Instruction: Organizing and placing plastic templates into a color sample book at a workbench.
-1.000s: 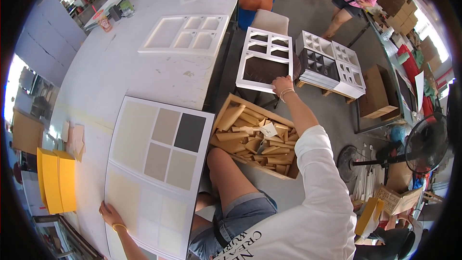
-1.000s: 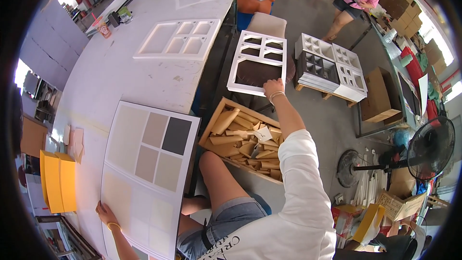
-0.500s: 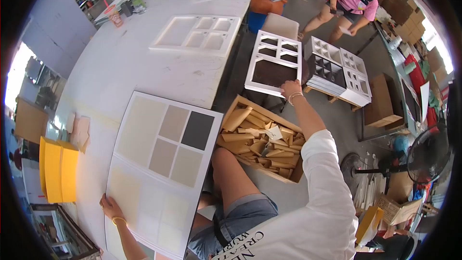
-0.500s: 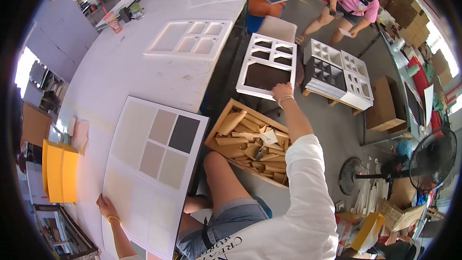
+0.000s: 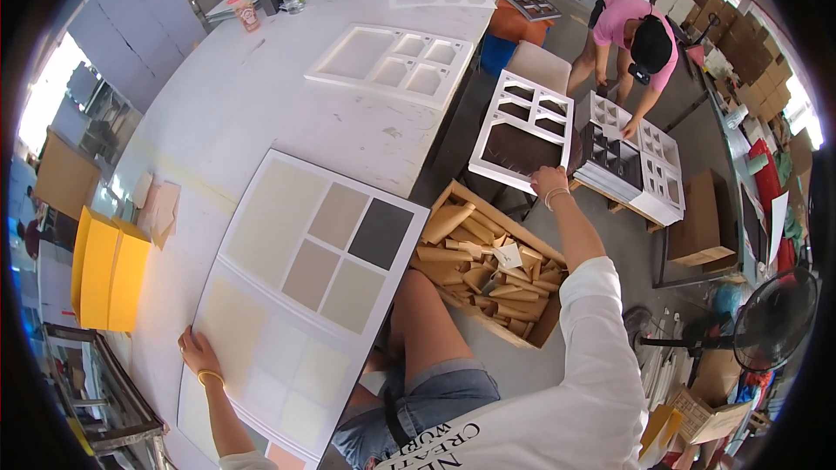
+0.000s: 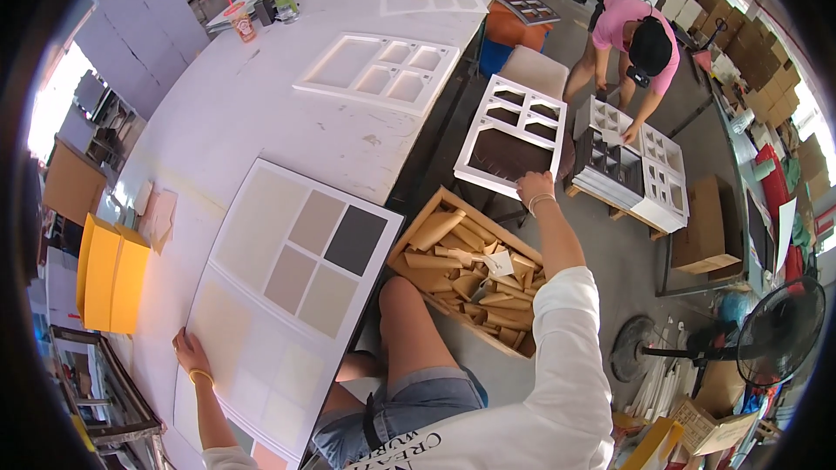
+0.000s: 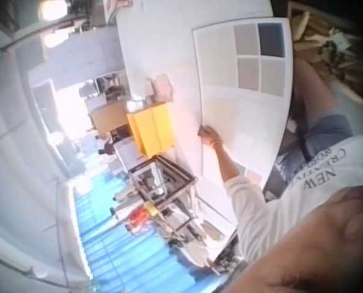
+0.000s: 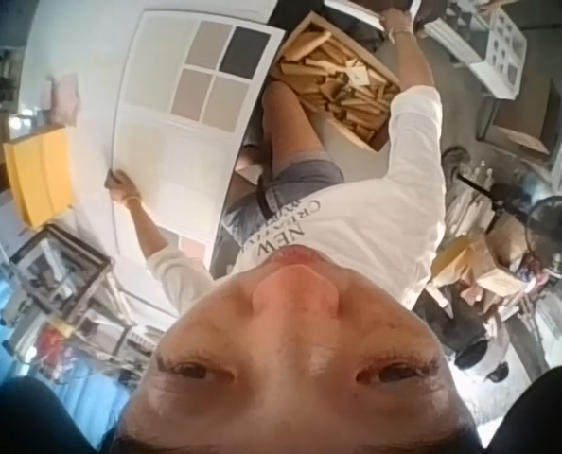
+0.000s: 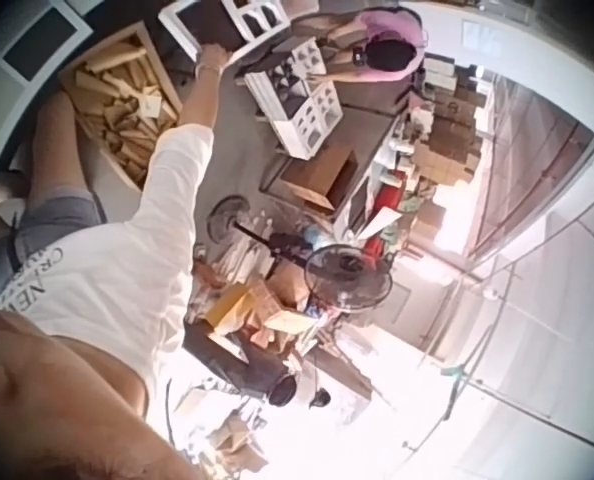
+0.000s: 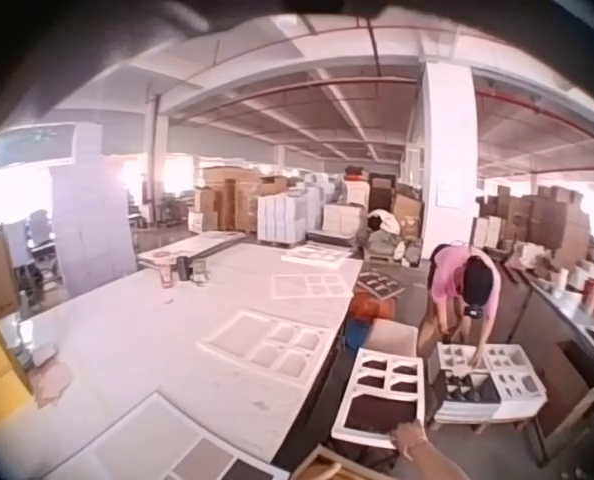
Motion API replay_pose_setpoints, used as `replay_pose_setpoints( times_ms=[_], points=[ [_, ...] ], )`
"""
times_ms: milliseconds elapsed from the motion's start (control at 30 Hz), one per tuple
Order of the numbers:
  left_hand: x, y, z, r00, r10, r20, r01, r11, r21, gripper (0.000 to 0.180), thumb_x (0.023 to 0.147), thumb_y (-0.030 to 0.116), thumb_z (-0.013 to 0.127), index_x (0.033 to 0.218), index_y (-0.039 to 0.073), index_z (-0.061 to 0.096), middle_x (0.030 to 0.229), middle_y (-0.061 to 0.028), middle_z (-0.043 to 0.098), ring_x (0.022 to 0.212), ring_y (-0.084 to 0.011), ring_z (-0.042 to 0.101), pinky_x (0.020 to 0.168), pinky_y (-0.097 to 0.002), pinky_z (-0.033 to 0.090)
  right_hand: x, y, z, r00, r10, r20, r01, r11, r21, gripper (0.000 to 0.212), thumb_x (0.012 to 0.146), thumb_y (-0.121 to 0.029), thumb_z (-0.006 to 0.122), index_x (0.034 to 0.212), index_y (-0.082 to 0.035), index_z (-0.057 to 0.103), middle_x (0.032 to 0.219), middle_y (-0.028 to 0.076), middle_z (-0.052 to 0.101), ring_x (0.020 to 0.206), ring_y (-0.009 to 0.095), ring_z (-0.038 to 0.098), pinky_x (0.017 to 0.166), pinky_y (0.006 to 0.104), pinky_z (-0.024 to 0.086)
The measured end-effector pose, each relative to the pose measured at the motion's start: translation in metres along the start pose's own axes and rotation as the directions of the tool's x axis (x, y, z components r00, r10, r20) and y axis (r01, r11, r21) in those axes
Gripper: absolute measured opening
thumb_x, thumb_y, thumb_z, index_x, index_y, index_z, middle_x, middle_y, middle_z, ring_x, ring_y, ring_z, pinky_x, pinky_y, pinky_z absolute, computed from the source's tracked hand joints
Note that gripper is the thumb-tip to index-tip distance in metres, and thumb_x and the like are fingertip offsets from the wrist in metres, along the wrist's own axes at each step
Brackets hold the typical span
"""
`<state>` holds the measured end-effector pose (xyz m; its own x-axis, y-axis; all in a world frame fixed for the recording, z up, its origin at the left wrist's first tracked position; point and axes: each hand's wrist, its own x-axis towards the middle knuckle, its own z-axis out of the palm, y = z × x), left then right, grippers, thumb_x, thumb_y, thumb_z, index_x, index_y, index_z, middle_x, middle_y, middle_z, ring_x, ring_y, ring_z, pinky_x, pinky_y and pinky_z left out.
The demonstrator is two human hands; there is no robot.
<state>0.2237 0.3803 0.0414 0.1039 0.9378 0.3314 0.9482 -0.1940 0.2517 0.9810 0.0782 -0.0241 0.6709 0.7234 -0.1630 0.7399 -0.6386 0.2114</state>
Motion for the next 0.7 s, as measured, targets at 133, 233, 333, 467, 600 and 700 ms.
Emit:
replay_pose_setpoints(
  times_ms=[133, 233, 333, 467, 600, 700],
  points=[
    [0.0, 0.004, -0.003, 0.999, -0.021, 0.024, 0.021, 1.0, -0.002, 0.032, 0.086, 0.02, 0.047, 0.114, 0.004, 0.052, 0.115, -0.0153, 0.051, 0.103, -0.0344, 0.05, 0.089, -0.0421, 0.04, -0.004, -0.001, -0.001, 0.998, -0.019, -0.056, 0.018, 1.0, -0.012, 0.015, 0.077, -0.024, 0.057, 0.087, -0.018, 0.066, 0.09, 0.005, 0.059, 0.091, 0.021, 0.058, 0.087, 0.0393, 0.035],
    [0.0, 0.004, -0.003, 1.0, -0.021, 0.023, 0.021, 1.0, -0.004, 0.032, 0.086, 0.02, 0.047, 0.114, 0.004, 0.052, 0.115, -0.0156, 0.051, 0.103, -0.0344, 0.05, 0.089, -0.0421, 0.04, -0.005, -0.001, -0.003, 0.994, -0.028, -0.108, 0.027, 1.0, -0.011, 0.014, 0.077, -0.02, 0.055, 0.084, -0.016, 0.066, 0.087, 0.005, 0.06, 0.089, 0.021, 0.058, 0.086, 0.0387, 0.035],
    [-0.001, 0.009, -0.004, 1.0, -0.022, 0.019, 0.022, 1.0, -0.009, 0.032, 0.086, 0.019, 0.048, 0.114, 0.004, 0.052, 0.114, -0.0159, 0.052, 0.103, -0.0345, 0.05, 0.089, -0.0419, 0.04, -0.002, 0.005, 0.008, 0.961, -0.042, -0.274, 0.032, 0.999, -0.042, 0.012, 0.077, -0.02, 0.054, 0.075, -0.015, 0.065, 0.079, 0.005, 0.06, 0.082, 0.021, 0.059, 0.08, 0.0383, 0.038],
    [-0.001, 0.009, -0.005, 1.0, -0.025, 0.014, 0.025, 1.0, -0.018, 0.032, 0.086, 0.019, 0.048, 0.113, 0.004, 0.053, 0.114, -0.0162, 0.052, 0.103, -0.0346, 0.05, 0.089, -0.0418, 0.04, -0.001, 0.003, 0.003, 0.948, -0.02, -0.319, -0.017, 0.993, -0.115, 0.014, 0.078, -0.019, 0.053, 0.073, -0.013, 0.064, 0.078, 0.004, 0.059, 0.081, 0.02, 0.059, 0.079, 0.0376, 0.038],
    [-0.001, 0.004, -0.003, 1.0, -0.017, 0.004, 0.017, 1.0, -0.001, 0.032, 0.086, 0.019, 0.048, 0.113, 0.004, 0.053, 0.114, -0.0159, 0.052, 0.103, -0.0345, 0.05, 0.089, -0.0416, 0.04, -0.003, 0.001, -0.007, 0.938, 0.004, -0.347, -0.057, 0.988, -0.142, 0.012, 0.077, -0.014, 0.052, 0.074, -0.014, 0.064, 0.079, 0.001, 0.061, 0.083, 0.017, 0.059, 0.081, 0.0355, 0.037],
    [-0.001, 0.008, -0.004, 1.0, -0.02, 0.019, 0.02, 1.0, 0.006, 0.032, 0.086, 0.019, 0.048, 0.113, 0.004, 0.053, 0.114, -0.0154, 0.052, 0.103, -0.0343, 0.05, 0.089, -0.0417, 0.04, -0.002, 0.006, -0.006, 0.932, 0.009, -0.361, -0.066, 0.987, -0.147, 0.011, 0.077, -0.02, 0.054, 0.072, -0.014, 0.063, 0.077, 0.002, 0.06, 0.082, 0.018, 0.058, 0.08, 0.0368, 0.037]
  ],
)
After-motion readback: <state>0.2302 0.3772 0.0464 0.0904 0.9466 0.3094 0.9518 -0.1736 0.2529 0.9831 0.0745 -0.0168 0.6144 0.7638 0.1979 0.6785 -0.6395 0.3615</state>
